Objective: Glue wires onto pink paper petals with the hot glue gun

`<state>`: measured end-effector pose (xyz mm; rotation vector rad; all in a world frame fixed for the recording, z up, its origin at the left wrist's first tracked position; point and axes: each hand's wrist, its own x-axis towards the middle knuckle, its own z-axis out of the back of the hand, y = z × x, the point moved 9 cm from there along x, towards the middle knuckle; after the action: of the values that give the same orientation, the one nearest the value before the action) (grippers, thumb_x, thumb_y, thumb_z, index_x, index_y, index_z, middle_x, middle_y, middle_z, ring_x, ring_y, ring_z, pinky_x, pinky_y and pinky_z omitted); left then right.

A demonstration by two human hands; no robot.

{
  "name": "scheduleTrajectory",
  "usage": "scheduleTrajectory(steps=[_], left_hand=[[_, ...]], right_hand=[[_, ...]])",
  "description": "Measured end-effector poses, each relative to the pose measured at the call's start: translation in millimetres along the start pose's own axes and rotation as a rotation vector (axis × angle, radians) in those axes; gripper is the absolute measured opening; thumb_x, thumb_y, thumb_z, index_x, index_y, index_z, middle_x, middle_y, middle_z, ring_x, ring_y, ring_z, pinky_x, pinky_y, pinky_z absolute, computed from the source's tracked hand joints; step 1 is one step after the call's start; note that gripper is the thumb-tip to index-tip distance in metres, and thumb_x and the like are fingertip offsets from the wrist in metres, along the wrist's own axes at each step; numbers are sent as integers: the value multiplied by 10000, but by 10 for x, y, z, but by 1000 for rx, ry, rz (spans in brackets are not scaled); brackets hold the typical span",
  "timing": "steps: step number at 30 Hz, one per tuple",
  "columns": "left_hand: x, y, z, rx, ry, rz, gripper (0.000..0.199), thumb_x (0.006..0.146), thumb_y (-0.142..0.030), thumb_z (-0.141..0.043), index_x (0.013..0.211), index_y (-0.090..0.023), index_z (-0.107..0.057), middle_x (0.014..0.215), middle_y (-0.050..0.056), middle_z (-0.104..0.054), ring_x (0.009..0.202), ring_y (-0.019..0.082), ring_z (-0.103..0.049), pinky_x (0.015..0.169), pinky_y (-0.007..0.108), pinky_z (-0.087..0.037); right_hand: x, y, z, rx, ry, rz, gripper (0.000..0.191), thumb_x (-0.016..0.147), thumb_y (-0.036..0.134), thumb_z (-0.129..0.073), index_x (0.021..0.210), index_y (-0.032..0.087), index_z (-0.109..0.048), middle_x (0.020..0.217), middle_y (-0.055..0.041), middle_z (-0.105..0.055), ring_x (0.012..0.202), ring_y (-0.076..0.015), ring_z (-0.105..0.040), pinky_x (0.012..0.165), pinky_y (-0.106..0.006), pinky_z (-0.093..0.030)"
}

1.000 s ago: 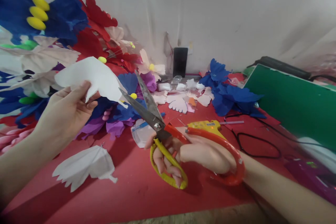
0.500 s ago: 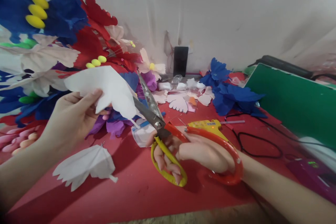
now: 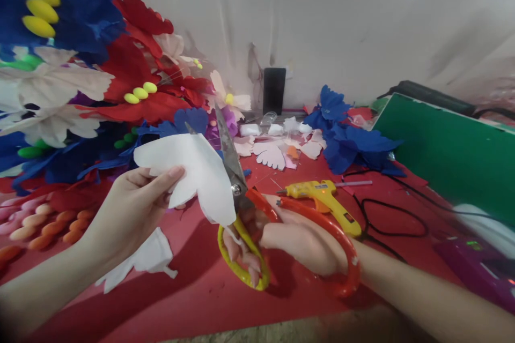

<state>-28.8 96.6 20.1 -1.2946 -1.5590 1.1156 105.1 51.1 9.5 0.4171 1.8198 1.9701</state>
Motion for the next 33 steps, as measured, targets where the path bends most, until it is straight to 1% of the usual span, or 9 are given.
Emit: scheduleTrajectory(steps=[6,12,15,17,19,21,24,27,33], left_hand=[[-21,23,-73,9,52,17,161,539,-194,-704,417,-149,-609,406,-55,-538,387,11,-433,382,97,-365],[-3,21,-61,30,53,5,139,539,-192,-692,424,-165,-619,412,-60,-529,395,16,-417,385,113,-345],[-4,14,-47,57,51,-16,180,544,-179,-693,395,-169,-591,390,-70,-498,392,20,-399,391,127,-336],[-12,5,-39,81,50,-26,212,557,-164,-693,382,-166,-574,376,-73,-480,392,23,-391,396,135,-331],[-19,-5,-35,93,50,-33,225,565,-155,-692,381,-164,-564,374,-74,-473,395,25,-390,402,140,-332],[-19,-15,-31,90,50,-39,232,563,-163,-695,380,-167,-551,374,-78,-462,395,28,-390,409,146,-340],[-2,-24,-17,83,37,-50,212,552,-173,-700,399,-170,-552,381,-81,-465,400,30,-393,415,152,-341],[20,-33,5,95,19,-62,211,553,-163,-702,405,-161,-552,391,-75,-485,406,25,-389,417,149,-322],[26,-52,21,134,3,-54,237,546,-202,-726,405,-149,-544,390,-67,-479,408,24,-372,420,157,-304]], right_hand=[[-36,-37,8,113,3,16,345,867,355,-505,1143,147,-509,1119,-78,-545,949,-171,-559,797,-380,-491],[-78,-187,18,171,-28,-29,344,869,346,-503,1150,148,-507,1133,-81,-540,969,-179,-555,809,-390,-488],[-82,-298,2,185,-55,-70,329,872,361,-497,1113,139,-517,1051,-66,-565,871,-145,-572,734,-336,-506],[-89,-350,-1,186,-73,-93,279,884,353,-464,1030,129,-542,869,-31,-578,679,-98,-555,581,-254,-491],[-98,-362,17,177,-92,-108,225,870,306,-421,910,139,-565,666,9,-516,487,-71,-460,420,-204,-406],[-108,-339,52,161,-113,-121,194,804,254,-398,832,164,-568,560,26,-445,392,-73,-377,336,-206,-332],[-115,-282,104,131,-134,-141,226,709,241,-399,859,190,-560,516,32,-418,353,-84,-354,303,-214,-308],[-115,-238,141,90,-163,-146,307,675,277,-397,931,184,-540,509,35,-402,347,-88,-342,299,-218,-300],[-161,-133,304,-82,-290,-137,399,746,381,-301,1053,194,-475,574,16,-389,388,-90,-285,346,-240,-278]])
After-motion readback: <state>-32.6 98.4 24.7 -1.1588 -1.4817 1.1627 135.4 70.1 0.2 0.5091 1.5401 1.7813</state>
